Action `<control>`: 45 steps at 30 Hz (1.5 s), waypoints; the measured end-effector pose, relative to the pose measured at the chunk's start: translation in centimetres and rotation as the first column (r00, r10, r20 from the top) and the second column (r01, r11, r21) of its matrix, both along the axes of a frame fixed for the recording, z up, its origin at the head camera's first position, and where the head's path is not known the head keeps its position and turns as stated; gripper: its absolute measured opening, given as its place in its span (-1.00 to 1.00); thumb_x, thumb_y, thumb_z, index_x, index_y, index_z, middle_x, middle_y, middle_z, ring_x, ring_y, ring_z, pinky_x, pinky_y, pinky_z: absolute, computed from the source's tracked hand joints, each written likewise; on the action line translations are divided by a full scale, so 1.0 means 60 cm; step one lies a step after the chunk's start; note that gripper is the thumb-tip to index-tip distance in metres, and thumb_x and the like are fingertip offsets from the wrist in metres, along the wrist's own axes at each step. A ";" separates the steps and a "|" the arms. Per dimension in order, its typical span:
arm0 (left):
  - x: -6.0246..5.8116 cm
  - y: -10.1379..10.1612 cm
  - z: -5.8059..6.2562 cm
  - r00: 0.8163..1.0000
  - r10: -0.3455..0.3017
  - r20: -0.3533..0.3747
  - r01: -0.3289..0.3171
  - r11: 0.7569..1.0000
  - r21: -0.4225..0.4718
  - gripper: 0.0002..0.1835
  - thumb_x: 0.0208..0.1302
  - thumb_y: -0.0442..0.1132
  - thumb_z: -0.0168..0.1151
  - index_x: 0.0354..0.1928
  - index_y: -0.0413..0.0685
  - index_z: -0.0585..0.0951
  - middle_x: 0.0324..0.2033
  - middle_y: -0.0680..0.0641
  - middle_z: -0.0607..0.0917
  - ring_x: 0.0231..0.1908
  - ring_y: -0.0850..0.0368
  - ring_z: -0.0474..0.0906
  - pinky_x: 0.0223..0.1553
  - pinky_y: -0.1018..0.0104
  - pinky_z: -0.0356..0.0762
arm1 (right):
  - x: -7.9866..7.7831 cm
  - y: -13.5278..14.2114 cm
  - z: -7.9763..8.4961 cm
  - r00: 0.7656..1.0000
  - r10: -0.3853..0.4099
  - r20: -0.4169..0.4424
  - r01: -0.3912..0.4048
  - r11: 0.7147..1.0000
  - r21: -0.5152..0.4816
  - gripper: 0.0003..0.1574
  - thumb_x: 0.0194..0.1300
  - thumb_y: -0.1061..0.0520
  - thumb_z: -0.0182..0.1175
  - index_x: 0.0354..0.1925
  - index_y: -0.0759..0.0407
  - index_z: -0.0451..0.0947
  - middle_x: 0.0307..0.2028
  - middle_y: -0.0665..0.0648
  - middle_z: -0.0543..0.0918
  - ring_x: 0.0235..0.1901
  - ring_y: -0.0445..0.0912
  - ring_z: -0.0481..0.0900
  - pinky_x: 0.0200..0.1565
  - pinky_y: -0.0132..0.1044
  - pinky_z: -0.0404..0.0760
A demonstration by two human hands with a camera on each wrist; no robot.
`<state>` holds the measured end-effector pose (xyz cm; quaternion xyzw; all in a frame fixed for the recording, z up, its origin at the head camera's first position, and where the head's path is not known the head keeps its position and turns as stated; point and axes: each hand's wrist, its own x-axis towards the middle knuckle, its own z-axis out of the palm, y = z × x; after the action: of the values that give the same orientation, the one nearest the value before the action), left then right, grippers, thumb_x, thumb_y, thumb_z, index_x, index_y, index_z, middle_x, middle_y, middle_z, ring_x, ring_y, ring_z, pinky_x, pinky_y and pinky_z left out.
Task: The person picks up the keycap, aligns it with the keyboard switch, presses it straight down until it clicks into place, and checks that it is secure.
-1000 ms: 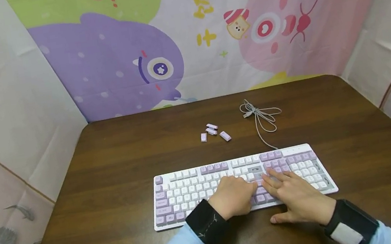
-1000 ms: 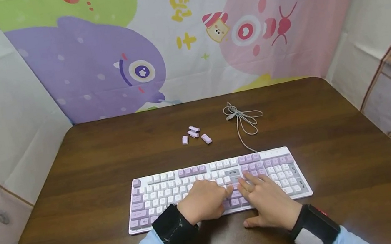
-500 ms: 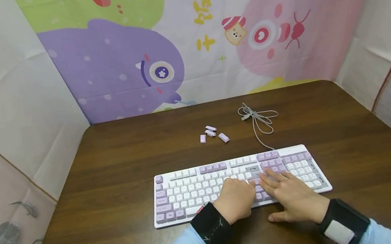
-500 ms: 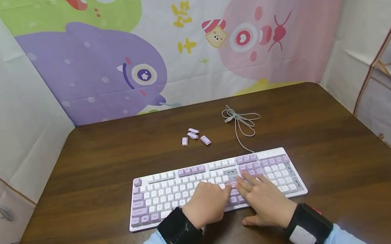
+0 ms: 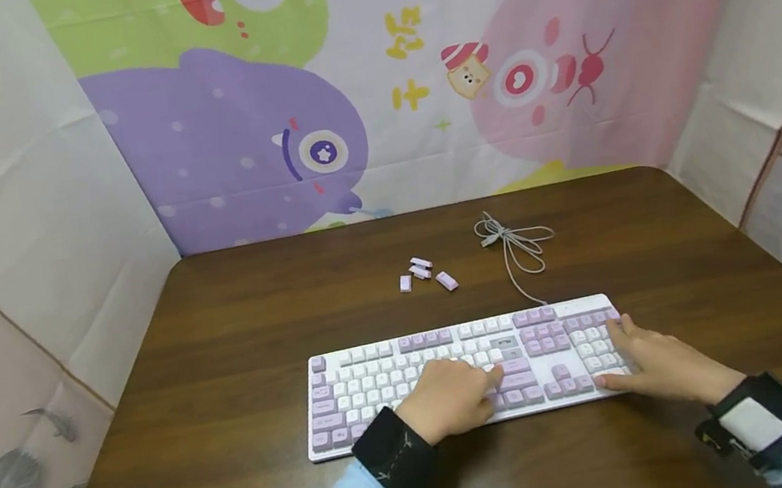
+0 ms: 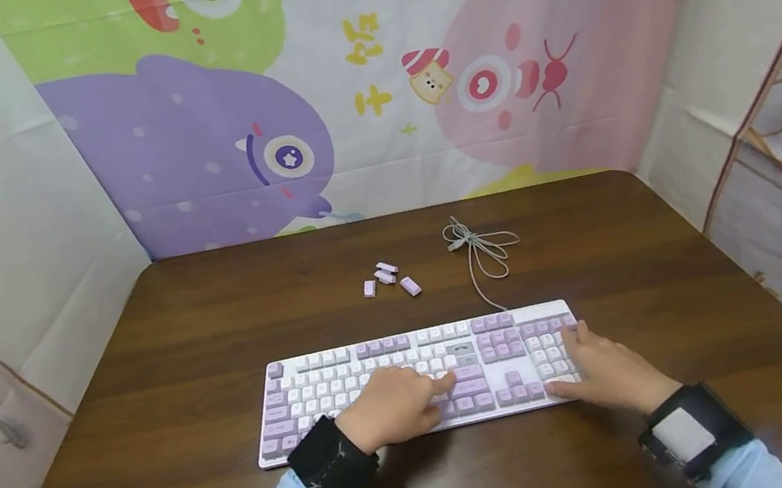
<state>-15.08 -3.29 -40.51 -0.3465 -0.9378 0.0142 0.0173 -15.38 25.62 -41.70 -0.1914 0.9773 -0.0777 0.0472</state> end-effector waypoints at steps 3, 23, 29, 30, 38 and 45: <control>-0.018 -0.017 0.013 0.999 0.040 -0.010 -0.040 0.998 0.056 -0.66 0.10 -0.06 0.19 -0.03 0.21 0.62 -0.63 0.03 0.63 -0.59 0.14 0.54 -0.73 0.29 0.22 | -0.003 0.012 -0.006 0.998 -0.001 0.067 0.004 0.999 -0.048 0.19 0.10 -0.33 0.18 0.22 0.66 0.13 0.13 0.77 0.19 -0.01 0.47 0.46 -0.08 0.21 0.48; -0.203 -0.098 -0.003 0.900 0.436 -0.020 -0.433 0.898 0.075 -0.80 0.09 -0.16 0.26 -0.60 -0.07 0.59 -0.62 -0.06 0.63 -0.58 -0.01 0.55 -0.57 0.08 0.48 | -0.001 0.048 -0.008 0.984 -0.039 0.174 0.048 0.998 -0.049 0.13 -0.09 -0.19 0.37 0.22 0.53 0.23 0.17 0.56 0.34 0.08 0.38 0.44 0.02 0.18 0.43; -0.226 -0.092 -0.023 0.879 0.477 -0.014 -0.477 0.878 0.040 -0.76 0.08 -0.09 0.31 -0.33 -0.12 0.65 -0.48 -0.10 0.70 -0.47 -0.04 0.62 -0.46 0.08 0.53 | 0.010 0.038 -0.018 0.984 -0.047 0.169 0.059 0.996 -0.067 0.08 -0.06 -0.16 0.36 0.22 0.50 0.26 0.17 0.52 0.37 0.11 0.35 0.43 0.04 0.17 0.42; -0.229 -0.091 -0.026 0.878 0.478 -0.014 -0.477 0.878 0.030 -0.71 0.08 -0.08 0.30 -0.24 -0.13 0.64 -0.43 -0.12 0.71 -0.44 -0.06 0.63 -0.43 0.07 0.54 | 0.010 0.036 -0.018 0.983 -0.056 0.176 0.069 0.995 -0.067 0.07 -0.06 -0.16 0.36 0.22 0.50 0.25 0.18 0.51 0.36 0.12 0.35 0.42 0.06 0.17 0.41; -0.249 -0.068 -0.032 0.905 0.420 -0.065 -0.420 0.908 0.009 -0.79 0.14 -0.12 0.28 -0.26 -0.08 0.67 -0.43 -0.12 0.72 -0.43 -0.07 0.64 -0.42 0.04 0.57 | 0.009 0.046 -0.007 0.981 -0.092 0.170 0.101 0.994 -0.048 0.07 -0.07 -0.14 0.37 0.21 0.50 0.27 0.18 0.51 0.37 0.12 0.36 0.41 0.06 0.19 0.39; -0.235 -0.076 -0.029 0.913 0.408 0.010 -0.408 0.912 0.028 -0.90 0.17 -0.33 0.17 -0.38 -0.10 0.67 -0.35 -0.14 0.72 -0.36 -0.10 0.65 -0.39 0.02 0.60 | 0.009 0.048 -0.005 0.985 -0.079 0.153 0.086 0.996 -0.037 0.07 -0.09 -0.16 0.37 0.19 0.51 0.28 0.15 0.52 0.40 0.08 0.36 0.45 0.03 0.17 0.42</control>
<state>-29.17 -7.86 -42.23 -0.1427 -0.9896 0.0032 0.0171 -14.85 28.51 -42.02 -0.1453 0.9761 -0.1152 0.1136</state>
